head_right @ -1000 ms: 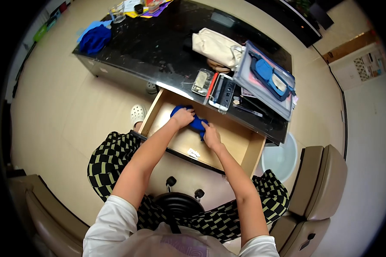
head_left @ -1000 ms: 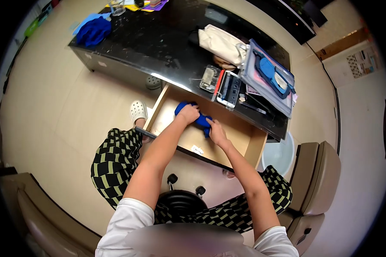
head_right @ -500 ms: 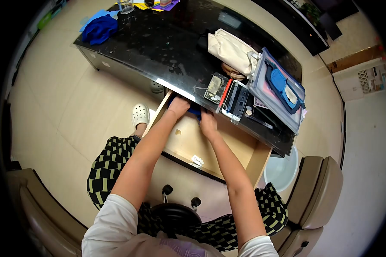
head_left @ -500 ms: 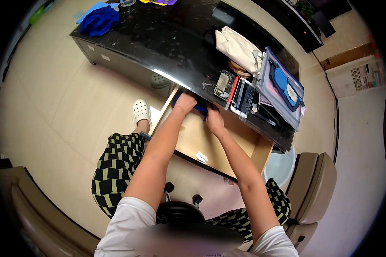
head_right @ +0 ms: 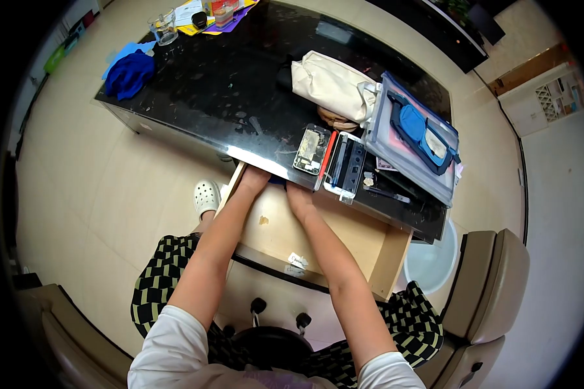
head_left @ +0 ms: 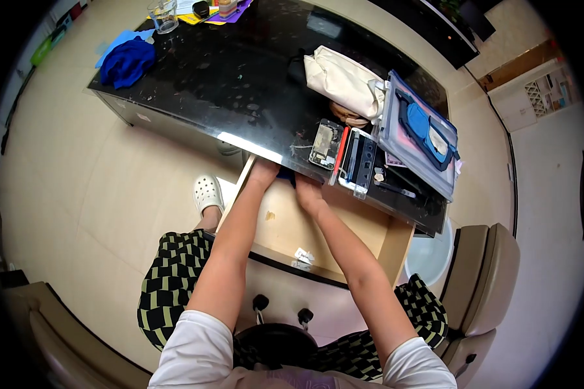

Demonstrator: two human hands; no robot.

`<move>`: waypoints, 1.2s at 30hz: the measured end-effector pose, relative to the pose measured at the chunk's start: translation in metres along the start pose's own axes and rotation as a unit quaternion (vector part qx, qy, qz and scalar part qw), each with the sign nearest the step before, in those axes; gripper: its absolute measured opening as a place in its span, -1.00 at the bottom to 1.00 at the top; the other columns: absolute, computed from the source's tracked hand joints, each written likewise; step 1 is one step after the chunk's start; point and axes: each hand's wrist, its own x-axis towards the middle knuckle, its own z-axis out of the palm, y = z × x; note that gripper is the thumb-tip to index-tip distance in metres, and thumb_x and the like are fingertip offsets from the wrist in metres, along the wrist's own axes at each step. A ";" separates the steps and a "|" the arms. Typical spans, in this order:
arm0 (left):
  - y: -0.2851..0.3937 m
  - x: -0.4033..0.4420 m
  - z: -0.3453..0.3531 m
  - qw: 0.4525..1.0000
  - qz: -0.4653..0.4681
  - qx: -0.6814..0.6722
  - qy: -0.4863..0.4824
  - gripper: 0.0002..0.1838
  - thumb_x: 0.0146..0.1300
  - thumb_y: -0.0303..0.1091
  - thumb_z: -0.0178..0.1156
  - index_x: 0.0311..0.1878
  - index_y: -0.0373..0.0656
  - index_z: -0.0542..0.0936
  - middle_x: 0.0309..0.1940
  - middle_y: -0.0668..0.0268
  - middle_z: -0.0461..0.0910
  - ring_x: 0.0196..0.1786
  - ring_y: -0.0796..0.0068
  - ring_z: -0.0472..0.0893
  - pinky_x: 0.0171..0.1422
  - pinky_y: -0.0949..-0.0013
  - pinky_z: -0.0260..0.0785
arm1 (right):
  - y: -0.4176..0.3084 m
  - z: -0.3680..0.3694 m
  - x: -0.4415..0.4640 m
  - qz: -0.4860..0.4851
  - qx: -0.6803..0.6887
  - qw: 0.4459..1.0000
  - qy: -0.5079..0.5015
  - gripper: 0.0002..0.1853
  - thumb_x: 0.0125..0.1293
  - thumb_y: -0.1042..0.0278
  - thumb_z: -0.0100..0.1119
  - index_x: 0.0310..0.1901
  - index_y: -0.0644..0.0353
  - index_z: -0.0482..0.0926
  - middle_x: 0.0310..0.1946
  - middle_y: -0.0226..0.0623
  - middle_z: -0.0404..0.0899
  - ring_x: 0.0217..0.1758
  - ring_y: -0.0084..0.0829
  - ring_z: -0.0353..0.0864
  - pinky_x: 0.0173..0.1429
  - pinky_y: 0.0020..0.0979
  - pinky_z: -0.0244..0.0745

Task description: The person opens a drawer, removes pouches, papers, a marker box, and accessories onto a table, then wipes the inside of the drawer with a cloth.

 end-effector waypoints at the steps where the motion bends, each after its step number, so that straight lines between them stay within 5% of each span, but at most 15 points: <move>1: 0.000 -0.001 -0.003 1.000 -0.001 0.021 -0.001 -0.55 0.19 -0.32 -0.13 0.16 -0.21 0.33 0.20 0.19 0.28 0.25 0.26 0.25 0.32 0.13 0.03 | 0.000 0.004 0.002 0.005 -0.009 1.000 0.003 -0.54 0.16 0.45 -0.19 0.16 0.10 0.23 0.19 0.01 0.17 0.24 -0.02 0.15 0.28 -0.18 0.11; 4: 0.000 -0.002 -0.015 0.993 0.000 -0.019 -0.113 -0.50 0.22 -0.32 -0.20 0.25 -0.18 0.20 0.29 0.22 0.12 0.34 0.27 0.09 0.41 0.15 -0.17 | 0.001 0.008 0.004 0.023 0.011 1.000 -0.013 -0.54 0.21 0.39 -0.23 0.18 0.06 0.21 0.22 -0.03 0.13 0.26 -0.04 0.13 0.30 -0.19 0.07; 18: 0.000 0.001 -0.028 0.981 -0.049 -0.132 -0.136 -0.50 0.25 -0.30 -0.26 0.28 -0.16 0.14 0.31 0.20 0.07 0.36 0.26 0.04 0.43 0.19 -0.22 | 0.003 -0.001 0.004 0.059 0.024 0.993 -0.101 -0.55 0.25 0.30 -0.22 0.21 0.02 0.20 0.26 -0.05 0.08 0.33 -0.09 0.01 0.36 -0.26 -0.07; 21: 0.001 -0.004 -0.036 0.984 -0.011 -0.057 -0.166 -0.50 0.24 -0.30 -0.25 0.28 -0.12 0.16 0.30 0.22 0.09 0.34 0.28 0.08 0.42 0.19 -0.19 | 0.001 -0.009 -0.002 0.010 0.035 0.999 -0.015 -0.58 0.19 0.35 -0.14 0.13 0.04 0.31 0.18 -0.08 0.22 0.23 -0.06 0.18 0.28 -0.26 0.10; 25: 0.006 -0.019 -0.018 0.972 -0.015 -0.132 -0.194 -0.53 0.21 -0.33 -0.20 0.24 0.02 0.23 0.26 0.25 0.17 0.31 0.29 0.16 0.36 0.20 -0.05 | -0.002 -0.019 -0.012 -0.002 0.047 0.994 -0.095 -0.52 0.09 0.43 -0.05 0.13 0.06 0.32 0.13 -0.09 0.30 0.10 -0.10 0.37 0.10 -0.24 0.34; 32: 0.009 -0.045 -0.019 0.984 -0.003 -0.128 -0.128 -0.60 0.22 -0.32 -0.19 0.14 0.09 0.35 0.22 0.32 0.23 0.29 0.32 0.18 0.32 0.06 0.00 | -0.020 -0.036 -0.032 0.029 0.041 0.986 -0.162 -0.48 0.08 0.45 -0.05 0.16 0.04 0.30 0.18 -0.05 0.24 0.12 -0.16 0.37 0.09 -0.25 0.37; 36: 0.009 -0.057 -0.039 0.977 -0.003 -0.152 -0.153 -0.58 0.18 -0.37 -0.15 0.13 0.07 0.38 0.20 0.29 0.26 0.30 0.28 0.18 0.31 0.14 0.05 | -0.025 -0.038 -0.045 0.020 0.022 0.983 -0.182 -0.46 0.06 0.47 -0.01 0.16 0.02 0.31 0.19 -0.05 0.22 0.08 -0.17 0.41 0.07 -0.28 0.40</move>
